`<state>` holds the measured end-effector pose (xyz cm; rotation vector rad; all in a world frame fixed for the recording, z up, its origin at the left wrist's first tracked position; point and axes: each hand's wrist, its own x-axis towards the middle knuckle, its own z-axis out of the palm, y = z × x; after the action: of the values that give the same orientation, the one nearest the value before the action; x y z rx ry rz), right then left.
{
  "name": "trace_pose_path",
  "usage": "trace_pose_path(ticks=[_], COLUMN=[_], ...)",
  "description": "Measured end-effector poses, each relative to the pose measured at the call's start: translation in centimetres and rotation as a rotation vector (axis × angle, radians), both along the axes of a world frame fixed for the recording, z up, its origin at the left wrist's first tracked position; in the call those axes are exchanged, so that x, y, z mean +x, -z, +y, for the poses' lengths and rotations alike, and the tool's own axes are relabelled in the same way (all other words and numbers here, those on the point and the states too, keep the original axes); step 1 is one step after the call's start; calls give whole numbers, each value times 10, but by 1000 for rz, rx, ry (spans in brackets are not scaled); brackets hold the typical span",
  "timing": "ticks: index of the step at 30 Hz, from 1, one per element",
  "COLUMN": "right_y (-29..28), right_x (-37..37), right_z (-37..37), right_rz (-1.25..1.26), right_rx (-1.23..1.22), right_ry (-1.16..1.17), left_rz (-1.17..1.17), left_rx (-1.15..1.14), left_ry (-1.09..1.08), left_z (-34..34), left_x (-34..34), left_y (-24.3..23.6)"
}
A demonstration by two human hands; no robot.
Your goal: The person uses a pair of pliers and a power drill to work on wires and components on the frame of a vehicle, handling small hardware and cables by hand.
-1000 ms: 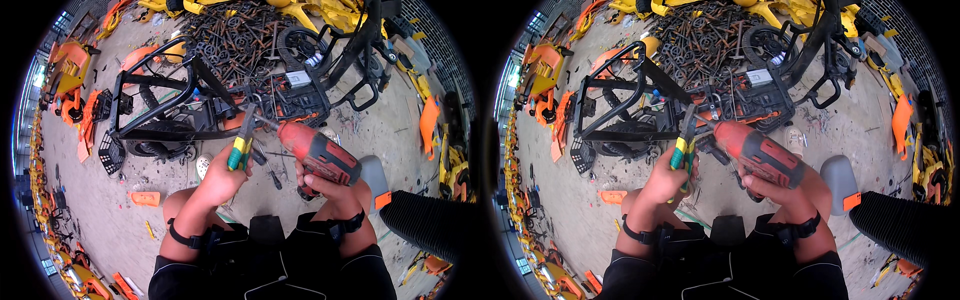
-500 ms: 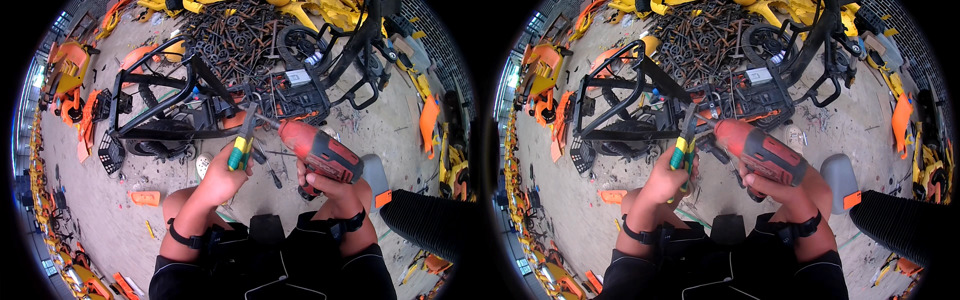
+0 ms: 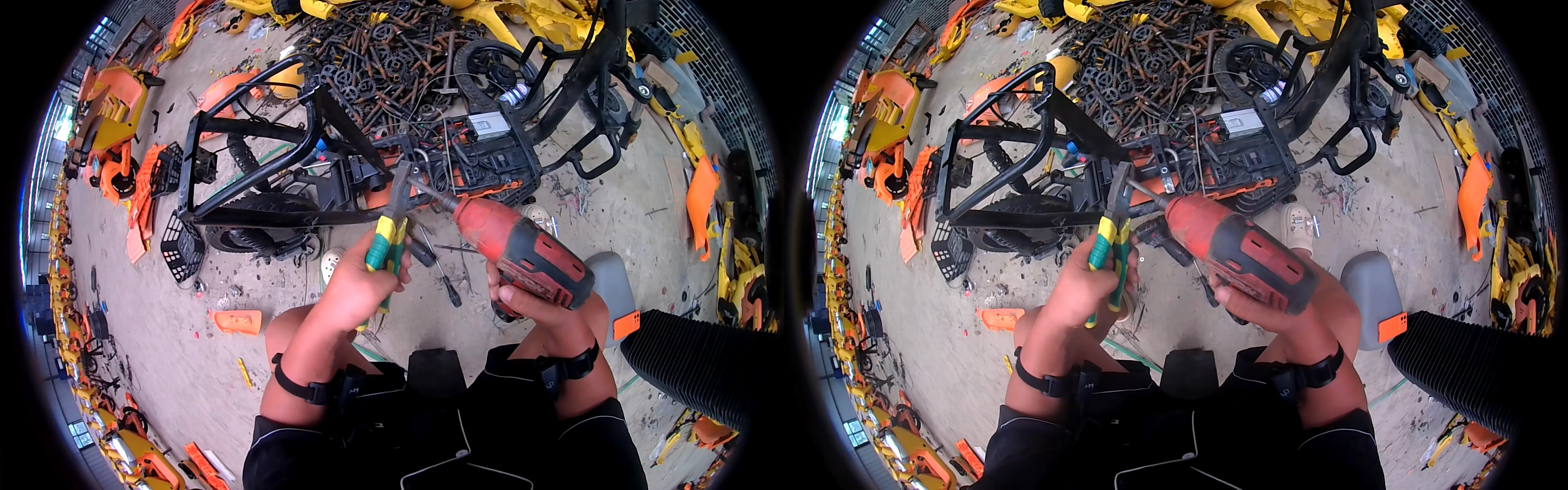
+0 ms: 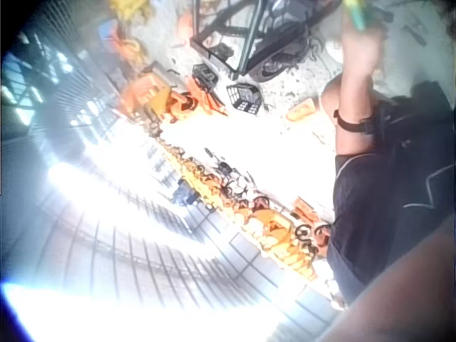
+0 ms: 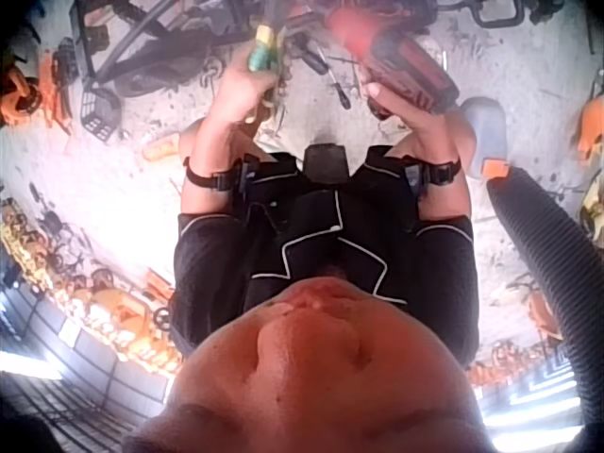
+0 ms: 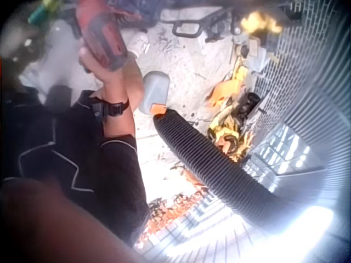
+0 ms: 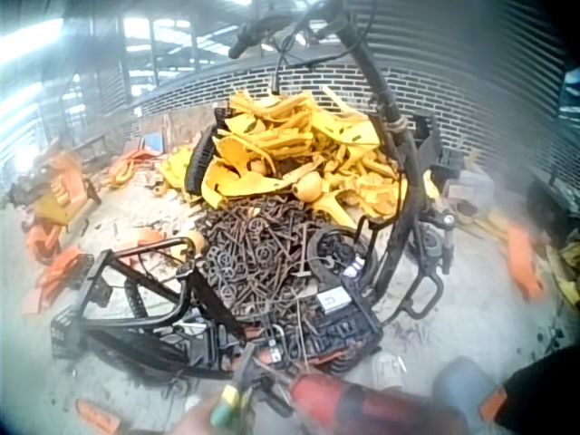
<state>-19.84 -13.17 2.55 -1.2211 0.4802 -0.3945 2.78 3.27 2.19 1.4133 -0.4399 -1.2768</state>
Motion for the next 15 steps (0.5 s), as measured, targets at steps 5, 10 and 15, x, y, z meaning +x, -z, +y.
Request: trace_pose_path(ticks=[5,10,15], right_y=[-11,-6,-7], right_x=[-2,-4,-6], right_z=[2,0,-1], right_rz=[61,57,90], right_rx=[75,79,157], right_ry=[17,-4,-11], left_rz=[-11,-8,-23], left_rx=[10,-5,36], left_ry=[-7,3,-3], left_z=[0,0,-2], left_x=[1,1,-2], left_y=[-1,-1,-7])
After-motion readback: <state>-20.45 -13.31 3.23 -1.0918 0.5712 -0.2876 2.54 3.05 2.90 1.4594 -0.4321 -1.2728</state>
